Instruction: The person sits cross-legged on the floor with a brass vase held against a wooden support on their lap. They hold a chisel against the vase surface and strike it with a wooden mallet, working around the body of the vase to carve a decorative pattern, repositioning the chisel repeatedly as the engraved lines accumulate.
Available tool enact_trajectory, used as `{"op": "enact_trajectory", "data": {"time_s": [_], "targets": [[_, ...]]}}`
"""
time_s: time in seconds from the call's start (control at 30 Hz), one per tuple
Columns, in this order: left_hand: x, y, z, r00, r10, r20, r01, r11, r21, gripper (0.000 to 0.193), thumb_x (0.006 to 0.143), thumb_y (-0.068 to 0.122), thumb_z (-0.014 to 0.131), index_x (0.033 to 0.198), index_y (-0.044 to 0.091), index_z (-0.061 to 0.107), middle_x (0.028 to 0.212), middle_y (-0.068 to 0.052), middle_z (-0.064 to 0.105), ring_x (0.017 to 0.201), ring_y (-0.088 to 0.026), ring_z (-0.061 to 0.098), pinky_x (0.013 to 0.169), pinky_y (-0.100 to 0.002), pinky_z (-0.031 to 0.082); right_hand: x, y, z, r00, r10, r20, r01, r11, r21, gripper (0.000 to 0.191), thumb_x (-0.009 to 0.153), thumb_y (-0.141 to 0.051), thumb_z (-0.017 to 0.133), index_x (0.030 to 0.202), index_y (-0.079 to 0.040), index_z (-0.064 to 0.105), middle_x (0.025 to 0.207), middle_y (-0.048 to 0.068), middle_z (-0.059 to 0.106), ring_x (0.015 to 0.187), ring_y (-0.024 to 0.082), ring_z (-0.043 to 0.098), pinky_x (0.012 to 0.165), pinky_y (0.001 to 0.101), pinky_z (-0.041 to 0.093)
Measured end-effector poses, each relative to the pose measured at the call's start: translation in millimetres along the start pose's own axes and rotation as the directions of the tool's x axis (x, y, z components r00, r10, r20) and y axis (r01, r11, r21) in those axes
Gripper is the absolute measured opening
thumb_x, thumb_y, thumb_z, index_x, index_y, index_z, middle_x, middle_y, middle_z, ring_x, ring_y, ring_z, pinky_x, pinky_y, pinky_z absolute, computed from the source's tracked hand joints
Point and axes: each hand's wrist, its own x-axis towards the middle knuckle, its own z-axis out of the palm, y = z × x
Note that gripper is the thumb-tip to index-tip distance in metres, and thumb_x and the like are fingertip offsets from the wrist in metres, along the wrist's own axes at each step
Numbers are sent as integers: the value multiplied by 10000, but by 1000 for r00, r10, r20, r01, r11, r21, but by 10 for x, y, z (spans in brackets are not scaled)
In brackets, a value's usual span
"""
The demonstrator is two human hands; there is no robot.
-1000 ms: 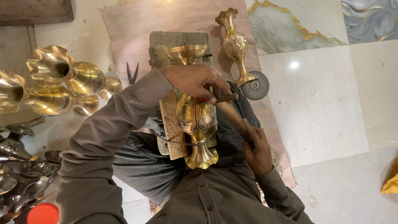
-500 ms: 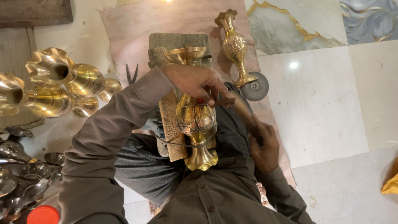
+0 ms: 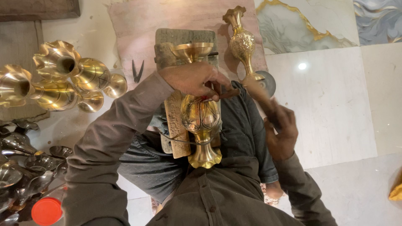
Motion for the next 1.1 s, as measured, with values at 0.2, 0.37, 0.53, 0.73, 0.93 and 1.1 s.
{"op": "enact_trajectory", "data": {"time_s": [0.2,0.37,0.53,0.73,0.93,1.1], "targets": [[-125,-73,103,969,-75,-234,66,997,-47,473,901,191,769,1350,106,649,1085,-101,790,942,-190,777,921,-377,610,496,-57,-174,997,29,76,-20,993,-118,640,955,72,669,1554,-25,467,1274,142,619,1109,177,638,920,315,545],[-144,-51,160,933,-119,-339,104,993,-62,447,885,190,787,1306,96,672,1039,-108,797,915,-201,783,869,-357,611,919,-100,-133,971,40,234,-30,999,-46,625,943,66,658,1537,-28,490,1209,118,644,1077,175,653,918,302,544],[-225,1,207,890,-162,-426,125,986,-113,468,869,150,777,1318,81,664,954,-117,802,831,-195,799,792,-345,625,1191,-138,-107,951,51,305,-108,979,173,615,951,51,639,1527,-57,454,1286,70,642,1177,173,657,972,308,562],[-318,105,361,767,-282,-577,191,958,-215,418,877,154,802,1273,76,691,955,-121,801,816,-197,796,766,-336,631,1529,-158,-115,930,-34,365,128,963,-236,546,943,22,751,1445,-67,553,1103,104,620,982,241,670,834,367,579],[-411,248,600,573,-278,-771,179,961,-213,335,909,112,780,1230,69,693,991,-133,792,903,-193,802,777,-337,651,1852,-334,-119,822,-206,531,393,880,-267,646,920,111,638,1529,-84,553,1147,132,628,984,242,702,894,344,621],[-361,343,761,416,-286,-864,110,958,-264,329,903,58,756,1222,67,679,1051,-134,785,913,-195,803,755,-319,673,2115,-639,-32,629,-375,681,696,662,-278,569,925,93,677,1443,-139,636,1182,154,661,1015,300,697,876,380,595]]}}
